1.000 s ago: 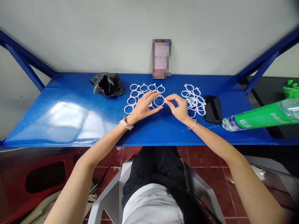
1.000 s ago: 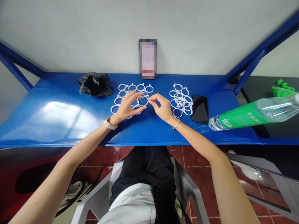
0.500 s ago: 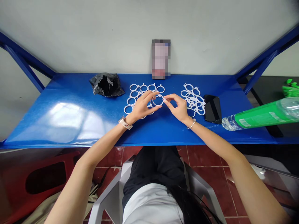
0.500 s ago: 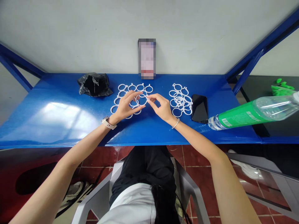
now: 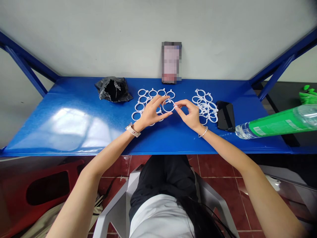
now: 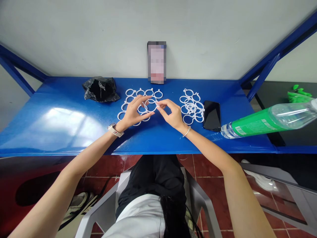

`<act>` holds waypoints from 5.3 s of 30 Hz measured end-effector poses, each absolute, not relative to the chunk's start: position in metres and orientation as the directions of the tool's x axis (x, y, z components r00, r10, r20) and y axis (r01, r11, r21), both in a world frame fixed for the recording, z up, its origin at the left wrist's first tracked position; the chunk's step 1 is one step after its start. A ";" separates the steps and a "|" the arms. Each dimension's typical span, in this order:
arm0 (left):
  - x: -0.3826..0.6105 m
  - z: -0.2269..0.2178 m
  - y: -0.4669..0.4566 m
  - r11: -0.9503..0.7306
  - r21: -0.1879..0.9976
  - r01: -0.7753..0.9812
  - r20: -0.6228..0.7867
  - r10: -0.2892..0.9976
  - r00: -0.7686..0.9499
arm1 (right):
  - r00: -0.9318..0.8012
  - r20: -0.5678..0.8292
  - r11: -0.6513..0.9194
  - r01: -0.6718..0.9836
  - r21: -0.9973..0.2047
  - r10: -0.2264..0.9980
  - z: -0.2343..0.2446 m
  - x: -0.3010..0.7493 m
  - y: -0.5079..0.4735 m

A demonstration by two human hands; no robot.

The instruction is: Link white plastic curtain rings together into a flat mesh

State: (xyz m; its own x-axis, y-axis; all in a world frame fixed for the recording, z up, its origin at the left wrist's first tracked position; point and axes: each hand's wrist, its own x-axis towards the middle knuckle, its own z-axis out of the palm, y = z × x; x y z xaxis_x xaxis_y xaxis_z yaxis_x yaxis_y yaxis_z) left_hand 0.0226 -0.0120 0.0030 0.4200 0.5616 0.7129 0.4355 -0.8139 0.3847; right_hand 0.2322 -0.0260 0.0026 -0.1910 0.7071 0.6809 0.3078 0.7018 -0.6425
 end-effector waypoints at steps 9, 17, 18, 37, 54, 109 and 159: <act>0.024 0.007 -0.013 -0.818 0.413 0.400 0.713 0.564 0.417 | -0.178 0.686 0.698 0.339 -0.630 0.706 0.003 0.232 -0.027; 0.023 0.005 -0.013 -0.798 0.427 0.425 0.688 0.592 0.421 | -0.205 0.670 0.693 0.346 -0.632 0.714 0.004 0.232 -0.028; 0.023 0.005 -0.013 -0.795 0.429 0.429 0.683 0.596 0.421 | -0.207 0.669 0.692 0.349 -0.632 0.714 0.005 0.232 -0.028; 0.023 0.010 -0.016 -0.787 0.450 0.422 0.671 0.610 0.422 | -0.224 0.721 0.745 0.344 -0.572 0.656 0.001 0.235 -0.025; 0.023 0.007 -0.014 -0.794 0.409 0.450 0.692 0.591 0.414 | -0.203 0.640 0.667 0.327 -0.669 0.741 -0.001 0.234 -0.024; 0.024 0.005 -0.020 -0.747 0.534 0.396 0.567 0.664 0.488 | -0.258 0.661 0.701 0.396 -0.593 0.704 0.005 0.231 -0.031; 0.019 0.009 -0.010 -0.805 0.267 0.530 0.721 0.532 0.444 | -0.283 0.170 0.156 -0.070 -0.985 0.944 0.006 0.234 -0.018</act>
